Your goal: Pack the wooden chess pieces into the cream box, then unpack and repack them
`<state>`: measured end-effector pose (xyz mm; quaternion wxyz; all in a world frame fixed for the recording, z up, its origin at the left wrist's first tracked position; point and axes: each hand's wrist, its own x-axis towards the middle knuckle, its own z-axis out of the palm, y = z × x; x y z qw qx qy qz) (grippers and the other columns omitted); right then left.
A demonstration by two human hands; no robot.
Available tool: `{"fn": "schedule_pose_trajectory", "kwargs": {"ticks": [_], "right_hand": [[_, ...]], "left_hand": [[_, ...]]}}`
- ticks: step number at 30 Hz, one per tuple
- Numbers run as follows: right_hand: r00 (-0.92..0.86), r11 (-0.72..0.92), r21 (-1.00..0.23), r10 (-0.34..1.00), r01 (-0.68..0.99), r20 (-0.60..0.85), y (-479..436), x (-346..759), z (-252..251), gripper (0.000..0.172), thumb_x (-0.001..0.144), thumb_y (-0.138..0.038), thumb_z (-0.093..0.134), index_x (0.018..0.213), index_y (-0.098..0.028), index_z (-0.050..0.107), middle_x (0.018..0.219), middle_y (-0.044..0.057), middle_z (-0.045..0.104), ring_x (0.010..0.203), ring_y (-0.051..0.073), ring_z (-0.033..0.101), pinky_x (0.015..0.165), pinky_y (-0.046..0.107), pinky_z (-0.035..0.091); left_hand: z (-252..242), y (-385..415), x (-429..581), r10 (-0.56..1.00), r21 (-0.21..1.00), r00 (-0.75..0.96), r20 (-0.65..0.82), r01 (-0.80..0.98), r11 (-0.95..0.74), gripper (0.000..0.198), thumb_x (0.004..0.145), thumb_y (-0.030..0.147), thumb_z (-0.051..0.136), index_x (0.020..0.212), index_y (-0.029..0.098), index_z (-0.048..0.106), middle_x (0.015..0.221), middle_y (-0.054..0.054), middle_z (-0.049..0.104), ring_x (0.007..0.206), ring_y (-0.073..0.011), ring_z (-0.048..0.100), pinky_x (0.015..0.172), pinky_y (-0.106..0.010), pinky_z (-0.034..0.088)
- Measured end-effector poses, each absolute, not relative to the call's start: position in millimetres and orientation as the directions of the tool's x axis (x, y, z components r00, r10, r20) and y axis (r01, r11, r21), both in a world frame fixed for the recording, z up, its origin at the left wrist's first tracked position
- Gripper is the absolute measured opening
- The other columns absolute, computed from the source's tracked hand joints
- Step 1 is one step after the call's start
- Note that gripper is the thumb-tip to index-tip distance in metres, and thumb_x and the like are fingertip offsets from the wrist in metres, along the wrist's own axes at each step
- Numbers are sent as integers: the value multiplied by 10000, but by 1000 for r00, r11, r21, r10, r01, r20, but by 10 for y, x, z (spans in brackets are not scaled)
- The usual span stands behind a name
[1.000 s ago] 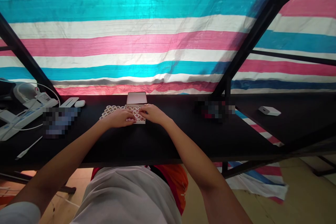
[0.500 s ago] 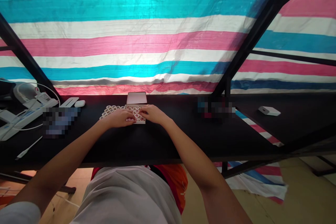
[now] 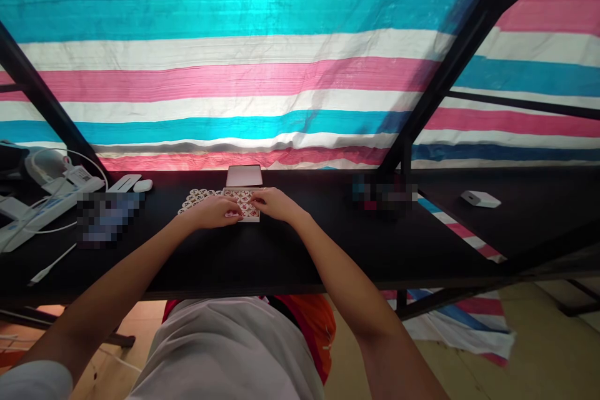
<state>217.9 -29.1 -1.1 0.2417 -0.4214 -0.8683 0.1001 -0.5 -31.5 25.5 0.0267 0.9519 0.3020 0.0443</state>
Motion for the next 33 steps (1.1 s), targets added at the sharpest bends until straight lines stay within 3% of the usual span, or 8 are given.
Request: {"fn": "schedule_pose_trajectory", "kwargs": {"ticks": [33], "right_hand": [[-528,609,-385,793,693,304,-310,2182,11,189,845,-208,536,921,-172,705,788,37,648,720,143,574,676,224,395]], "left_hand": [[291,-339,5,574,92,816,65,568,-818,275,878,340,468,865,188,697,926,-52,685,846,-203,639,753,-272,438]]}}
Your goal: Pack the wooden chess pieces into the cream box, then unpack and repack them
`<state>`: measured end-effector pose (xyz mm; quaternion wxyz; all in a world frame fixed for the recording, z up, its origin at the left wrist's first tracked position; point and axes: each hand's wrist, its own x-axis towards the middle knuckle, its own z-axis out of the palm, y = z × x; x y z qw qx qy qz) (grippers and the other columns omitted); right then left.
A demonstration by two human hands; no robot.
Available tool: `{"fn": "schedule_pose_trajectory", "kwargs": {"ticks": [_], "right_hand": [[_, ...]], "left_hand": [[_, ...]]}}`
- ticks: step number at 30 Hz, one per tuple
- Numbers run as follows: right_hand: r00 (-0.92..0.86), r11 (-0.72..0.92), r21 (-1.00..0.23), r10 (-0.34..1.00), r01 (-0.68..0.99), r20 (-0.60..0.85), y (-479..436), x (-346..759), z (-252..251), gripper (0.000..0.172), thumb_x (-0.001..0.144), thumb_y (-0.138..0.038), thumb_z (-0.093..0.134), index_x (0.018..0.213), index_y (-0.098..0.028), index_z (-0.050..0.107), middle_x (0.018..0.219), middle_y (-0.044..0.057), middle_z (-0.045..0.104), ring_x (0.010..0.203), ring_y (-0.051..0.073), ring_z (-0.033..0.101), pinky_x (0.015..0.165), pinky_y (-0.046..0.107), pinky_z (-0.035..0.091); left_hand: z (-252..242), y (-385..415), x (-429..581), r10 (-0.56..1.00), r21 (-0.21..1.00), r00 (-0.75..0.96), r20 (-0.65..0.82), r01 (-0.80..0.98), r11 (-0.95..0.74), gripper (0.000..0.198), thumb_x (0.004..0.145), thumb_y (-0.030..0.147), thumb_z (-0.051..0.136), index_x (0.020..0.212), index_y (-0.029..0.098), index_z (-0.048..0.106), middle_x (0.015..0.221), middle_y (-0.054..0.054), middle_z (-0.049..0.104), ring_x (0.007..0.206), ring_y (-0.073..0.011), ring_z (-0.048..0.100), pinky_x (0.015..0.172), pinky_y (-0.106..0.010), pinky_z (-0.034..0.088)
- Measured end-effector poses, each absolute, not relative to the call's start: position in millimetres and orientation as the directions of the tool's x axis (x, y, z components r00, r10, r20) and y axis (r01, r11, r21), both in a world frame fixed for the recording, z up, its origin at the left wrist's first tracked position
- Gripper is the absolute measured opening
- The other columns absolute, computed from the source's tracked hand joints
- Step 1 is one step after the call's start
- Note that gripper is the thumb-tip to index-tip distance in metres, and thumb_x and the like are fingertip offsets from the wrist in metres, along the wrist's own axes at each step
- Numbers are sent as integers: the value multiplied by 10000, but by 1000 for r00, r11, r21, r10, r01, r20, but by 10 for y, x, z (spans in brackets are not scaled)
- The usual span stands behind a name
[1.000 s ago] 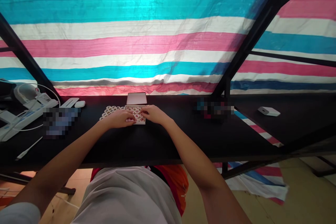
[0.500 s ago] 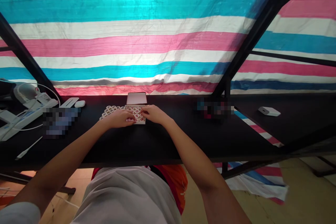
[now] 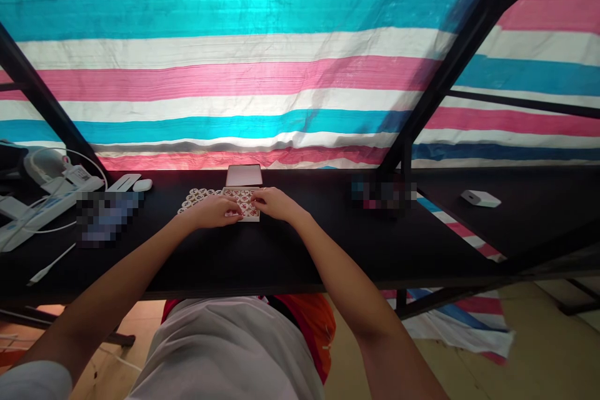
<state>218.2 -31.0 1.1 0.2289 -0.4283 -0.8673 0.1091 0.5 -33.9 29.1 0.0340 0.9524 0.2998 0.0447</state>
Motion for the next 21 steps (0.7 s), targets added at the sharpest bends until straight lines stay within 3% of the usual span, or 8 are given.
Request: {"fn": "schedule_pose_trajectory", "kwargs": {"ticks": [21], "right_hand": [[-524,607,-380,794,698,308,-308,2181,16,188,846,-204,542,936,-183,705,801,36,654,720,142,580,679,223,398]], "left_hand": [[291,-339,-1,566,88,822,66,560,-824,270,873,327,471,833,188,699,853,-53,679,812,-202,636,740,-275,436]]}}
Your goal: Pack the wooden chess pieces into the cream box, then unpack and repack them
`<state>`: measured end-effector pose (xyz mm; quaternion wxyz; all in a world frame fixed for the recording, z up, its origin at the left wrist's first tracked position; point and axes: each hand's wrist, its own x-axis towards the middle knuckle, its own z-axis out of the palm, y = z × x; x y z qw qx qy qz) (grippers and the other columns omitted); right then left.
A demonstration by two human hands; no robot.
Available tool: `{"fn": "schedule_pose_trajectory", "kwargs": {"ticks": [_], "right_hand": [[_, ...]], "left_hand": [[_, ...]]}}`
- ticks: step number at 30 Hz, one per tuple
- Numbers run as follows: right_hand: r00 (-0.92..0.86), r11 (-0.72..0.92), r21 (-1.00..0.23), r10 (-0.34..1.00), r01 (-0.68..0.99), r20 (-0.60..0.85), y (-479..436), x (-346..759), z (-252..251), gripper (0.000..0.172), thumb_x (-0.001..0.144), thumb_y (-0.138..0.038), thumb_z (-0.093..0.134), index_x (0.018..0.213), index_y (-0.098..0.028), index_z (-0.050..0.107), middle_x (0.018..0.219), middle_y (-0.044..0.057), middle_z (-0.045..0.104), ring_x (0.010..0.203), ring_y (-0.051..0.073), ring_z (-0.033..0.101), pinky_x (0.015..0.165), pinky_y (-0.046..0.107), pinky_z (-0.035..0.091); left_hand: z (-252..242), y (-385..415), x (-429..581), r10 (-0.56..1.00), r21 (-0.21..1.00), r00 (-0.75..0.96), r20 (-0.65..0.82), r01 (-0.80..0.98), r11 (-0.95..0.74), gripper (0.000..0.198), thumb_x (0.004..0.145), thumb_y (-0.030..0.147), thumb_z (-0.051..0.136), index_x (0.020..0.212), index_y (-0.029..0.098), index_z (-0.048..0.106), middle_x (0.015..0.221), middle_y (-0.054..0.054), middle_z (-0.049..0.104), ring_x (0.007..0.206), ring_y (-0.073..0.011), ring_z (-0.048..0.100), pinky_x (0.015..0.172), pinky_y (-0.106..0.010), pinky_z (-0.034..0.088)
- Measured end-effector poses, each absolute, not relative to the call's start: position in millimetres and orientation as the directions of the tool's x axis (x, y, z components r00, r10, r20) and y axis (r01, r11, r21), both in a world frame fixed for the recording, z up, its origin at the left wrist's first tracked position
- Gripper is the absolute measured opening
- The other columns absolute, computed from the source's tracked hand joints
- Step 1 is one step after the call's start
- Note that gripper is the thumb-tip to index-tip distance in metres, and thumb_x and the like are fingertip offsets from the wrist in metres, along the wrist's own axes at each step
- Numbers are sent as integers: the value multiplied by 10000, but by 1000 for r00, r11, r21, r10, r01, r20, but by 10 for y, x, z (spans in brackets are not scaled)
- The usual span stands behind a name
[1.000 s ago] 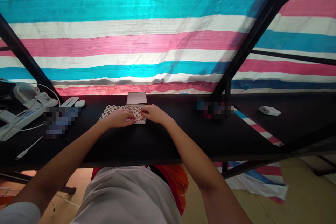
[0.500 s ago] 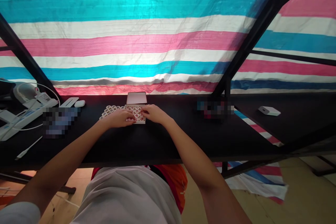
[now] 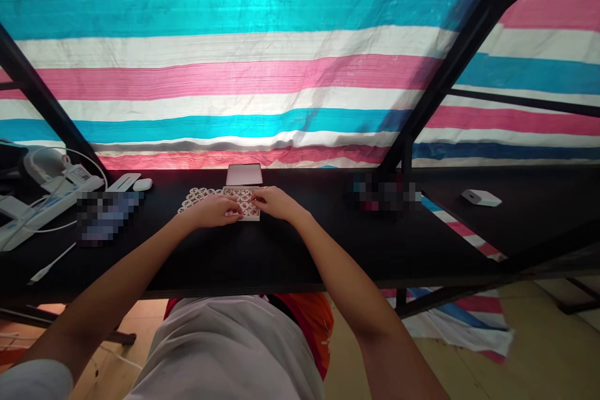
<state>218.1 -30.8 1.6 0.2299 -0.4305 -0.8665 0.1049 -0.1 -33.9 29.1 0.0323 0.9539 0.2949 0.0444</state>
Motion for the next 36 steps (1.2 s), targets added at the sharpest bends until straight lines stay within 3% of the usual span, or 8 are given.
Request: {"fn": "schedule_pose_trajectory", "kwargs": {"ticks": [36], "right_hand": [[-520,601,-388,799,699,303,-324,2171,41,193,838,-191,533,919,-173,707,800,41,657,729,148,581,685,230,399]], "left_hand": [[299,-344,3,586,76,809,45,583,-809,282,880,348,463,879,193,699,947,-43,689,865,-199,637,769,-263,436]]}}
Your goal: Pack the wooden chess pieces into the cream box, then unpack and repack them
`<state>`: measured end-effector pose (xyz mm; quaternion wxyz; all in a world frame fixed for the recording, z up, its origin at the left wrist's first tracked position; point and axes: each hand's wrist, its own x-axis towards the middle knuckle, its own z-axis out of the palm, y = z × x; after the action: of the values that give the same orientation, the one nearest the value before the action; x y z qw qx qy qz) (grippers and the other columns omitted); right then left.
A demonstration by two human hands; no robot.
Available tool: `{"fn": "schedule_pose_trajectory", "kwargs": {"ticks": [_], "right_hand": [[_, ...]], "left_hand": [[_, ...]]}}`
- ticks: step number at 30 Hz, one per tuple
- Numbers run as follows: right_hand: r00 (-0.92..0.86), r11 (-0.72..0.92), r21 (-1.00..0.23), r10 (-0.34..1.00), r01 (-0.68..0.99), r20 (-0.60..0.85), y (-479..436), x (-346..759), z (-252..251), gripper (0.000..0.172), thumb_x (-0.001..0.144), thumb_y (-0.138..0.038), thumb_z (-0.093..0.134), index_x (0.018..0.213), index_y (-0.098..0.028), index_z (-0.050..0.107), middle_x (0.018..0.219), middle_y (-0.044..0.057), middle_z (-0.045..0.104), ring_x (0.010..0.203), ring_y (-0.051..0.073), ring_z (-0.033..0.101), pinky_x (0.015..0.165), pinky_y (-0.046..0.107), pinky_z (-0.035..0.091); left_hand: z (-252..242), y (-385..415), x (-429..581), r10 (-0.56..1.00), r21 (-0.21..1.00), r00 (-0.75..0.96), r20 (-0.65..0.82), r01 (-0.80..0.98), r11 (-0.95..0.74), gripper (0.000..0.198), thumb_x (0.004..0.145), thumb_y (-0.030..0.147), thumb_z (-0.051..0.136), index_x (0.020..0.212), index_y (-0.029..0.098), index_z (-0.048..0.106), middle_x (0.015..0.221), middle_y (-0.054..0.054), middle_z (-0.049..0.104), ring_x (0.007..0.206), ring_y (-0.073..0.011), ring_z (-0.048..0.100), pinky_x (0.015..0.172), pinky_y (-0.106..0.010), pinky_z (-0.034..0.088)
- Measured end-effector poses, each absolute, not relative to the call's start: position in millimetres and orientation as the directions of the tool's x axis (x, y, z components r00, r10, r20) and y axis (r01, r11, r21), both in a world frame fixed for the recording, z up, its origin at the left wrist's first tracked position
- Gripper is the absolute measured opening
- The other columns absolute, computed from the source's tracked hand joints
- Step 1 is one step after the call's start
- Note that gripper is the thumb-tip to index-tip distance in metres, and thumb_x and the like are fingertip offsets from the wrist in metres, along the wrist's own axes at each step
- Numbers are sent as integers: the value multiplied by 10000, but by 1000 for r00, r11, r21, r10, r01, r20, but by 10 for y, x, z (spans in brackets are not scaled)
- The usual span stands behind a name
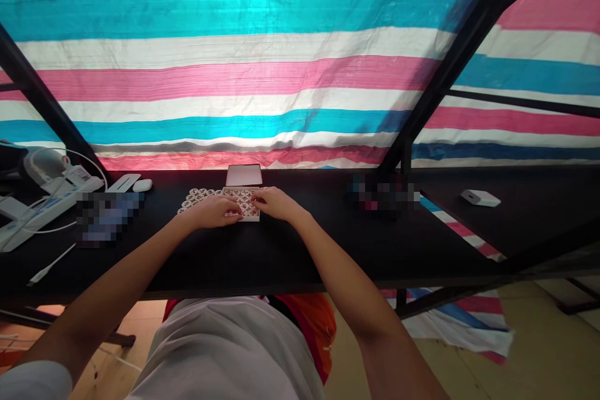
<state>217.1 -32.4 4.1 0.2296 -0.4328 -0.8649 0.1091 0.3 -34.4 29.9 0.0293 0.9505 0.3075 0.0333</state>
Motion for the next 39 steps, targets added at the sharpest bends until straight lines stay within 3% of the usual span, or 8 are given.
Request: {"fn": "schedule_pose_trajectory", "kwargs": {"ticks": [39], "right_hand": [[-520,595,-393,804,701,289,-322,2175,29,205,839,-205,531,938,-175,708,808,41,659,733,149,583,689,231,408]], "left_hand": [[254,-318,-7,572,89,818,67,566,-820,289,877,352,457,860,193,697,930,-47,688,854,-208,641,755,-276,441]]}}
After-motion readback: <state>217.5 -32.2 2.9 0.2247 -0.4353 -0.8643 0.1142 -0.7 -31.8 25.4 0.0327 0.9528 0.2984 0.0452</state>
